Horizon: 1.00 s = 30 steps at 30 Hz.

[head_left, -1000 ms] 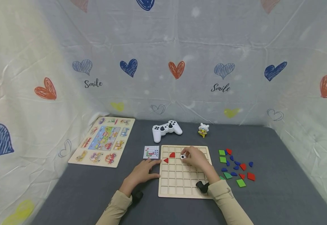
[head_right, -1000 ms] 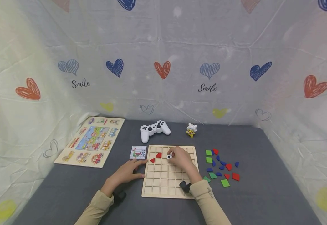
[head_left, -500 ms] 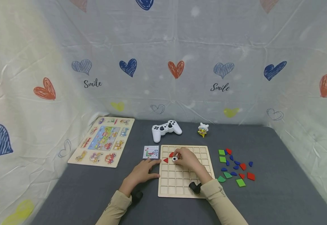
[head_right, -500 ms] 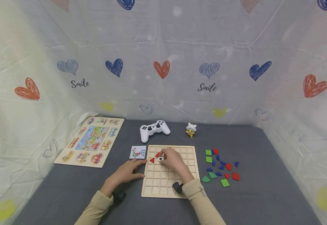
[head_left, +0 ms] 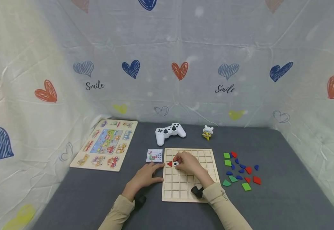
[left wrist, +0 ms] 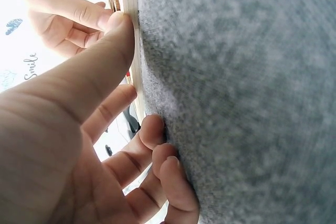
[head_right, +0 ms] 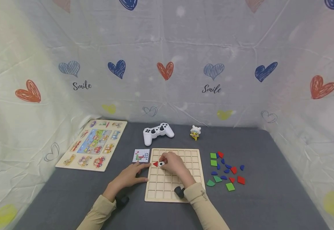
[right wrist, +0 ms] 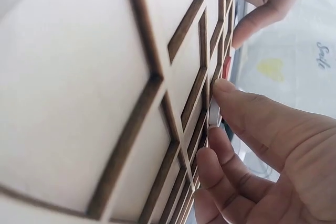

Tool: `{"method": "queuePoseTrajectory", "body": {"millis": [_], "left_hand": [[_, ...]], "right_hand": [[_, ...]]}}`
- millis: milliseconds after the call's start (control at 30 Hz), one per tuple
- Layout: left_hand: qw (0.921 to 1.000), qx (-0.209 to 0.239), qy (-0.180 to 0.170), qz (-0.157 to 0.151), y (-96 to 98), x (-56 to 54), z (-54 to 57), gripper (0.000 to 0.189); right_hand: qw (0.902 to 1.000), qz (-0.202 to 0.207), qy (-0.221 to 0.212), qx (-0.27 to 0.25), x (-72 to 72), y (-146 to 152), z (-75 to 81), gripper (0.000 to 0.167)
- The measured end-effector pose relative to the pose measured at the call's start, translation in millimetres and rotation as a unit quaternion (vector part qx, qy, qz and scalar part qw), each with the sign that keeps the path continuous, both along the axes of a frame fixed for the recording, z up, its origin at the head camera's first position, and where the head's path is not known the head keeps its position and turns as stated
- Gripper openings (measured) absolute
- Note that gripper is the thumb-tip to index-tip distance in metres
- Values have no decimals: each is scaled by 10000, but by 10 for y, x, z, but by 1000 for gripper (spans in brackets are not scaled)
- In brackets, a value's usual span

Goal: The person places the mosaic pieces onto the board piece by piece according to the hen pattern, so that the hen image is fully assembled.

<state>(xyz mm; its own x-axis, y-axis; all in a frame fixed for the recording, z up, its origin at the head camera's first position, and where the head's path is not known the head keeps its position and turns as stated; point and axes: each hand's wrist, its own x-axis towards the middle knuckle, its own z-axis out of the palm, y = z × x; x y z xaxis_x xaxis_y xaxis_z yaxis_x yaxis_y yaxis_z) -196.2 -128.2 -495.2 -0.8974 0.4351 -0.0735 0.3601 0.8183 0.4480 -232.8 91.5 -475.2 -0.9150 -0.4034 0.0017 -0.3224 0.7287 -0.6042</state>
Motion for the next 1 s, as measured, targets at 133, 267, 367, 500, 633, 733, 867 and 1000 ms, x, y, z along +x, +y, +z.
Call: {"method": "queuePoseTrajectory", "body": {"millis": [133, 267, 367, 500, 633, 733, 867, 1000], "left_hand": [[10000, 2, 14, -3, 1, 1, -2, 62], [10000, 11, 48, -19, -2, 2, -3, 62], [10000, 25, 61, -36, -3, 4, -1, 62], [10000, 12, 62, -31, -1, 7, 7, 62], [10000, -27, 27, 12, 0, 9, 13, 63], [10000, -17, -13, 18, 0, 16, 21, 63], [10000, 20, -31, 6, 0, 23, 33, 63], [10000, 40, -21, 10, 3, 28, 41, 63]], "right_hand": [[10000, -7, -26, 47, 12, -4, 7, 21], [9999, -24, -92, 68, 14, 1, 8, 21], [9999, -45, -105, 76, 25, 10, 12, 22], [9999, -110, -19, 102, 55, 33, 32, 22], [9998, -187, 9, -1, 96, 70, 67, 20], [9998, -184, 48, -115, 125, 116, 76, 20], [9996, -230, 106, -153, 145, 193, 75, 21], [9991, -337, 63, -258, 147, 284, 66, 19]]}}
